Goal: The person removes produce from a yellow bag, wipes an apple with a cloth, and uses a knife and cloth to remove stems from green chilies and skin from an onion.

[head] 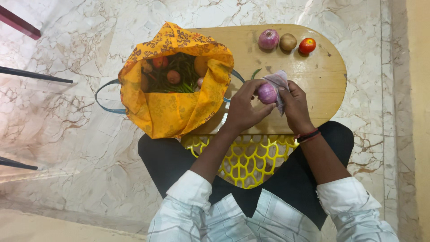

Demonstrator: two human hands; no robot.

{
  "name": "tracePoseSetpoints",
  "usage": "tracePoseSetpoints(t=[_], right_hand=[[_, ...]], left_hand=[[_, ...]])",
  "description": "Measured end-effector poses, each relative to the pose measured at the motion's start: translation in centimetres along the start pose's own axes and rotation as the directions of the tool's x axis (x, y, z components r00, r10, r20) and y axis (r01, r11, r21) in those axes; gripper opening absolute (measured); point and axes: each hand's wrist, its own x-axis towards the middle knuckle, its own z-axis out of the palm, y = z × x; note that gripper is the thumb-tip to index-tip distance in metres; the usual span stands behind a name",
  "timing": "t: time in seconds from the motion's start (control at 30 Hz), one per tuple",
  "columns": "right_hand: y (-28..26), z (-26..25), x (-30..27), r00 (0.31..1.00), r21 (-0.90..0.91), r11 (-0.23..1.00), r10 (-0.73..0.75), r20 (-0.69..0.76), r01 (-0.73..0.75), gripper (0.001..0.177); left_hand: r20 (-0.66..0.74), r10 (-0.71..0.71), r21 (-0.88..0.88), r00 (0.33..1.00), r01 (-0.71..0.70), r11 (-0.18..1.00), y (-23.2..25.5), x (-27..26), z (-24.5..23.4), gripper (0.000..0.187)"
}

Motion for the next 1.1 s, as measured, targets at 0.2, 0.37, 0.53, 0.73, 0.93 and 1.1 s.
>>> tracePoseSetpoints(t=[0.2, 0.37, 0.53, 0.73, 0.93, 1.1], right_hand=[[0.8, -0.1, -0.5, 0.999, 0.057, 0.998, 0.013, 0.035, -0.015, 0.019], [-2.3, 2.8, -1.8, 0.985, -0.031, 0.987, -0.152, 0.087, 0.155, 0.013], [-4.5, 4.6, -3.7, 0.866, -0.572, 0.654, -0.427, 0.262, 0.495, 0.022], [-2.7, 2.6, -1.1, 0.952, -0.265, 0.926, -0.212, 0.222, 0.268, 0.024], [0.0, 0.8, -0.8, 0.977, 0.23, 0.951, 0.189, 0.101, -0.208, 0.03], [0.9, 0.5, -1.0, 0.97, 0.245, 0.939, 0.225, 0.087, -0.24, 0.03]], left_hand=[[-0.026, -0.017, 0.031, 1.0, 0.018, 0.999, -1.1, 0.1, 0.2, 0.064], [-0.001, -0.118, 0.078, 0.993, 0.118, 0.99, -1.8, -0.2, 0.4, 0.064], [0.0, -0.125, 0.107, 0.992, 0.124, 0.986, -1.9, -0.5, 0.4, 0.057], [0.012, -0.043, 0.098, 0.999, 0.041, 0.994, -0.7, -0.8, -0.1, 0.059], [-0.009, 0.026, -0.058, 1.0, -0.026, 0.998, -0.8, -1.0, 0.5, 0.063], [-0.06, -0.058, -0.039, 0.996, 0.056, 0.998, -1.6, -1.0, 0.5, 0.06]])
